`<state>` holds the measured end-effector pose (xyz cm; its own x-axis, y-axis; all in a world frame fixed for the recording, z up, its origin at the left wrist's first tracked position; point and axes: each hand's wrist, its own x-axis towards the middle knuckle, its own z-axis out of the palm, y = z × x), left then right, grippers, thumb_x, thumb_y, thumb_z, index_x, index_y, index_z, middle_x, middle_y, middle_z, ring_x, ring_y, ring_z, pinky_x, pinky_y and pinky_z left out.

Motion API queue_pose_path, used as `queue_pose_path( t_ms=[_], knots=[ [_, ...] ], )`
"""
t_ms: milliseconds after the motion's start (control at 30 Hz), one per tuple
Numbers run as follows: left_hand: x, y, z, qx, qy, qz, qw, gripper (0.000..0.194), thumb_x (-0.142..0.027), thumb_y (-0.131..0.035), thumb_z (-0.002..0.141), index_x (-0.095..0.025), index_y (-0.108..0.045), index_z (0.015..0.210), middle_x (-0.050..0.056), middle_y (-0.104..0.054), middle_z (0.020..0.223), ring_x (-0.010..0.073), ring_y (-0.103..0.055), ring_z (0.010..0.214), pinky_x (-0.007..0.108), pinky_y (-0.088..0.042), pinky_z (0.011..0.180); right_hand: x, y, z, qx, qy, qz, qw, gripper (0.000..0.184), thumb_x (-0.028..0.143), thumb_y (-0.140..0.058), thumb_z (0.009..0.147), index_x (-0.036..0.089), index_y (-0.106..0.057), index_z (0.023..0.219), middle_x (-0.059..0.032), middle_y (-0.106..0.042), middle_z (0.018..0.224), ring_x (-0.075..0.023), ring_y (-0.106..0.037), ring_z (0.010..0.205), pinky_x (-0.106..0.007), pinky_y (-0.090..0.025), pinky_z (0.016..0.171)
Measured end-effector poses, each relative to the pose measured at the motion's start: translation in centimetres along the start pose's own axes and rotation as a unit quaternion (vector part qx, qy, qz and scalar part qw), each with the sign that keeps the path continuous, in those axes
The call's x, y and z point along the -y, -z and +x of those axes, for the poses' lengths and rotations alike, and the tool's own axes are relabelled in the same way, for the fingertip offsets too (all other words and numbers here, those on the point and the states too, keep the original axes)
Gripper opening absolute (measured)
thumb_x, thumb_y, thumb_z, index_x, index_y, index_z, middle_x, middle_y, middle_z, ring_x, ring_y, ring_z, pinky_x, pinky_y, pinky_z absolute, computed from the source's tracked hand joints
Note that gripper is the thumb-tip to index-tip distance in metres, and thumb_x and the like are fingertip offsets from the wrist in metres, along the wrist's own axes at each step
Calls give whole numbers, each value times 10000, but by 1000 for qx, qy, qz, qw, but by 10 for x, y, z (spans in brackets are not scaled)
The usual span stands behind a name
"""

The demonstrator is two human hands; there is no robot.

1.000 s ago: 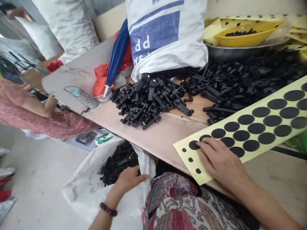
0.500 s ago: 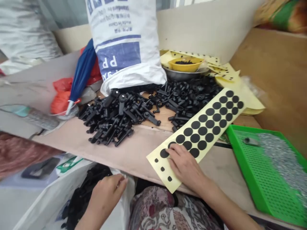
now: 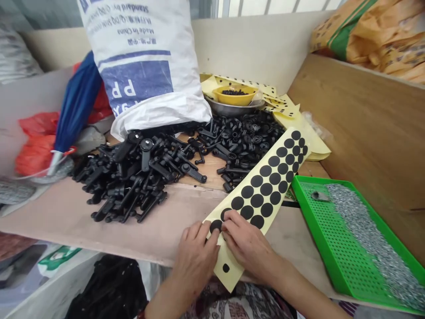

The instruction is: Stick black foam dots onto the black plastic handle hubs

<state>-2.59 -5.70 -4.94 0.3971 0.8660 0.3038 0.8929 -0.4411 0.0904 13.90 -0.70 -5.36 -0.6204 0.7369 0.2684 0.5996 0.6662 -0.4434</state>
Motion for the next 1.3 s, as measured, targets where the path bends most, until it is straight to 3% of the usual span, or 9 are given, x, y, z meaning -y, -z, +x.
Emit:
queue_pose_path(
  t_ms=[133, 300, 533, 733, 900, 1100, 1300],
  knots=[
    [4, -2, 0, -33, -23, -17, 999, 282, -131, -391, 892, -115, -603, 1076, 158, -618, 1089, 285, -538, 961, 417, -492, 733, -1, 2, 1, -34, -1, -35, 999, 253, 31, -374, 861, 163, -574, 940, -118, -576, 979, -231, -558, 839, -367, -517, 721],
    [4, -9, 0, -44, -14, -30, 998, 264, -121, -429, 879, -94, -602, 1077, 156, -608, 1094, 293, -529, 967, 419, -492, 761, -1, 2, 12, -13, -4, -78, 997, 227, 10, -433, 823, 159, -605, 825, -118, -588, 920, -242, -525, 805, -387, -493, 724],
    [3, -9, -1, -56, -17, -27, 998, 275, -113, -445, 877, -66, -605, 1096, 169, -605, 1099, 296, -521, 977, 425, -500, 773, 0, 1, 15, 0, -6, -66, 998, 240, 8, -400, 829, 153, -591, 828, -128, -578, 938, -246, -509, 825, -396, -487, 746],
    [3, -11, -1, -59, -18, -22, 998, 283, -121, -430, 883, -72, -627, 1080, 173, -610, 1098, 287, -527, 967, 419, -506, 763, 1, 10, 13, 17, -13, 69, 997, 222, 26, -395, 852, 178, -556, 835, -100, -554, 978, -230, -526, 879, -385, -510, 768],
    [3, -12, -2, -69, -17, -17, 997, 282, -121, -442, 882, -71, -634, 1083, 174, -615, 1098, 289, -531, 958, 414, -503, 747, -2, 11, 10, -33, -40, 99, 994, 252, 59, -396, 889, 164, -558, 1052, -131, -515, 1094, -243, -538, 983, -383, -516, 817],
    [2, -12, -1, -73, -17, -20, 997, 279, -113, -442, 877, -65, -644, 1065, 177, -622, 1087, 293, -527, 956, 413, -496, 750, -1, 5, 15, 8, -25, 13, 1000, 196, 24, -415, 836, 176, -536, 855, -130, -543, 1028, -273, -520, 930, -444, -503, 791],
    [1, -11, 0, -60, -20, -2, 998, 299, -112, -428, 877, -69, -623, 1100, 170, -619, 1106, 294, -529, 959, 410, -483, 742, -3, 1, 17, -10, -37, 31, 999, 196, 20, -407, 848, 194, -480, 797, -113, -538, 980, -256, -495, 885, -421, -483, 755]
  ],
)
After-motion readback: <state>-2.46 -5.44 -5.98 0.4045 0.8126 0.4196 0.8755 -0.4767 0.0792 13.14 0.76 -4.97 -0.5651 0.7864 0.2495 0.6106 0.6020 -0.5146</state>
